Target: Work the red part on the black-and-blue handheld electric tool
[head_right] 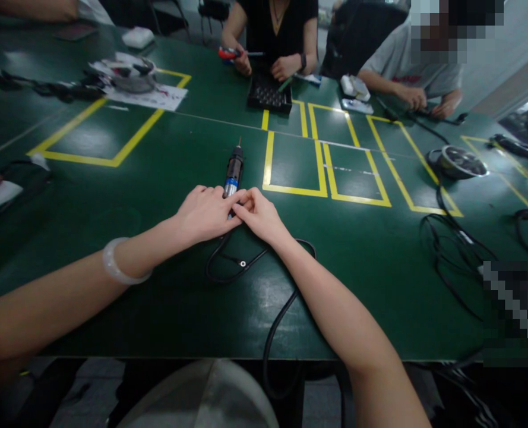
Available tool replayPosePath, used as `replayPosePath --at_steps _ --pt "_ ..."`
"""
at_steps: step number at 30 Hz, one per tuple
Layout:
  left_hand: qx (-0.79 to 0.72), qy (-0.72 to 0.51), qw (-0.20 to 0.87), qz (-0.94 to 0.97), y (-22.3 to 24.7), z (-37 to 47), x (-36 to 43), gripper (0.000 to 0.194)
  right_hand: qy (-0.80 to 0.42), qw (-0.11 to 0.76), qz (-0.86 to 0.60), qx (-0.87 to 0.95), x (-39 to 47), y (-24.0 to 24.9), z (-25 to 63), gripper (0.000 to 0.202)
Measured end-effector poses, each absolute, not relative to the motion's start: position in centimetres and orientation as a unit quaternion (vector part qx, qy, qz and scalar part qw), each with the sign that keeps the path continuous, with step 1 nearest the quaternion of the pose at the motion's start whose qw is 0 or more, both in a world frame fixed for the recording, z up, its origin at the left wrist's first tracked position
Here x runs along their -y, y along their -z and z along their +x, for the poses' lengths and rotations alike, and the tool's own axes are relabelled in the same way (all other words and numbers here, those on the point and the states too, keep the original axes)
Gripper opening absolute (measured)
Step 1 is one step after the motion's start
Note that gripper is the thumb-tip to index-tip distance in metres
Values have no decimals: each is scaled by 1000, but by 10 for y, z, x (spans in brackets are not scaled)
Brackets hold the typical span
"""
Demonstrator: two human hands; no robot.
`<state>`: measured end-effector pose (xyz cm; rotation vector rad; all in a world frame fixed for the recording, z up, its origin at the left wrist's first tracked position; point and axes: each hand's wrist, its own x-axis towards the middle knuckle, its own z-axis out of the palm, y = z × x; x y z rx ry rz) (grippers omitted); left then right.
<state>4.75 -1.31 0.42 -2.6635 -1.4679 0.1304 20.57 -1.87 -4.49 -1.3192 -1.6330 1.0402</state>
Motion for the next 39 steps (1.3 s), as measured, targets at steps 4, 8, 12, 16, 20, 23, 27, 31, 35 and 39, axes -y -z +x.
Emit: replayPosePath --at_steps 4,8,12,16,20,23,27,31,35,39 --pt "481 -43 30 -875 -5 45 13 64 -420 398 -513 634 19 43 204 14" --pt "471 -34 8 -881 -4 37 10 81 -481 446 -497 568 19 38 208 9" --pt "457 -27 -3 -889 0 28 7 84 -547 462 -481 506 17 34 216 11" --pt "447 -41 -26 -893 0 22 4 84 -571 418 -476 522 18 35 217 13" --pt "443 -60 -47 -893 -3 20 2 86 -562 399 -482 541 21 35 215 11" --pt "439 -70 -56 -894 -5 19 1 87 -551 391 -488 552 22 33 214 8" --pt "433 -73 -53 -897 -5 18 0 87 -543 382 -492 563 23 32 214 7" --pt "430 -71 -50 -899 -4 18 -1 87 -537 385 -492 567 22 32 213 6" --pt "434 -73 -52 -896 -3 18 -1 86 -525 381 -491 581 22 32 212 6" --pt "436 -72 -50 -895 -3 18 -1 86 -509 374 -496 596 22 33 212 6"
